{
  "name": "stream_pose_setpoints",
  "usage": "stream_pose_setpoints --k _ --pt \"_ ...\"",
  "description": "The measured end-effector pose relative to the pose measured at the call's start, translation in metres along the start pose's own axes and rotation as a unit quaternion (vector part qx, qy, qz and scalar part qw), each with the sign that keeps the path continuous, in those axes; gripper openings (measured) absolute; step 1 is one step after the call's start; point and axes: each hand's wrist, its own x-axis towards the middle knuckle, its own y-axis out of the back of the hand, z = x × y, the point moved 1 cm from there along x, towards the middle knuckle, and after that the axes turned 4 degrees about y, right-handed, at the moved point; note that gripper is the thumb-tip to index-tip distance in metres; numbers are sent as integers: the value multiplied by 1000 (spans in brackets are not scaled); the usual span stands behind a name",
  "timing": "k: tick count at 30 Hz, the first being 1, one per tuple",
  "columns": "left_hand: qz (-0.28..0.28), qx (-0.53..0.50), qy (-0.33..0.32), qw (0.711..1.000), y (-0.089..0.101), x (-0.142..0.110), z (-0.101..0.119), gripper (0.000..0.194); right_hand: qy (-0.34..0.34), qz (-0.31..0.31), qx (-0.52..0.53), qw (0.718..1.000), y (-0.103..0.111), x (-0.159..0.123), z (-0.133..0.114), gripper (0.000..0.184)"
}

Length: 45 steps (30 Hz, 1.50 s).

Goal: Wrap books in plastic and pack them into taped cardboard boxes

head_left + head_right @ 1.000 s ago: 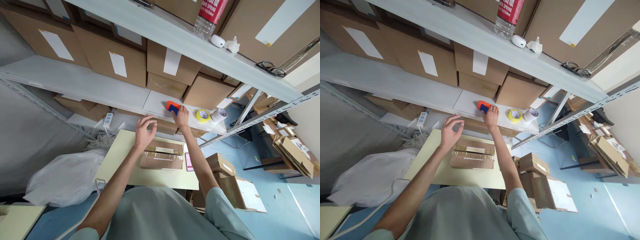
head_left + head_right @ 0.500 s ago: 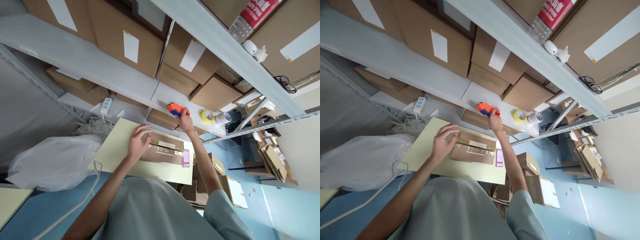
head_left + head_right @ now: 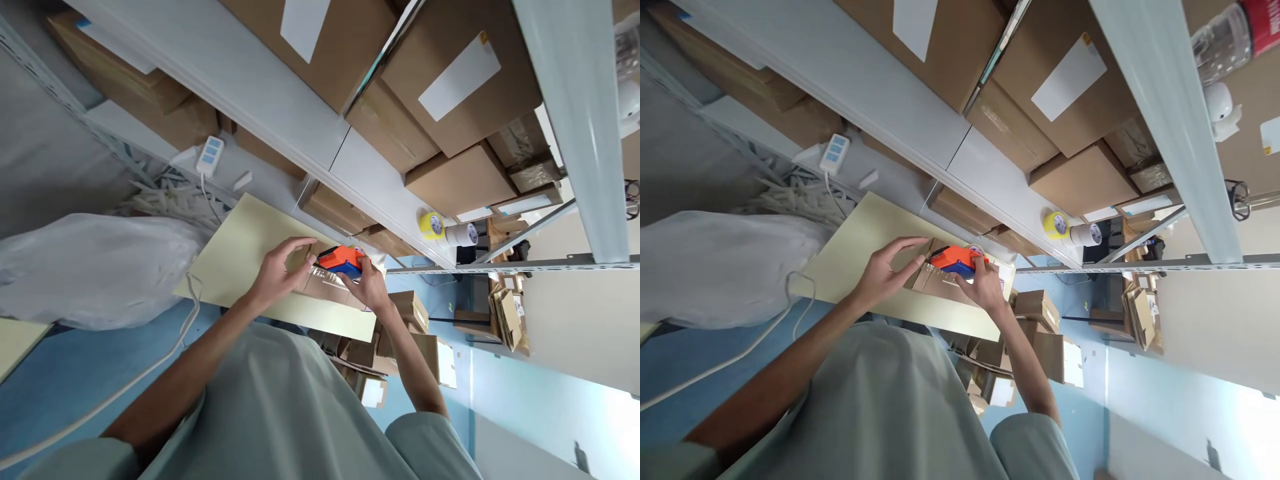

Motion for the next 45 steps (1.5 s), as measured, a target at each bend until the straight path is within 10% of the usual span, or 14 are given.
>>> stream_pose_setpoints --k 9,32,45 --pt "-117 -35 13 992 15 -1 -8 39 -5 -47 -16 999 4 -20 -20 66" --pt "-132 -154 61 977 24 1 -31 41 53 -98 -119 987 21 -24 -64 64" --pt "-189 -314 256 895 5 -13 -83 76 -128 -286 -140 939 40 -1 -108 66"
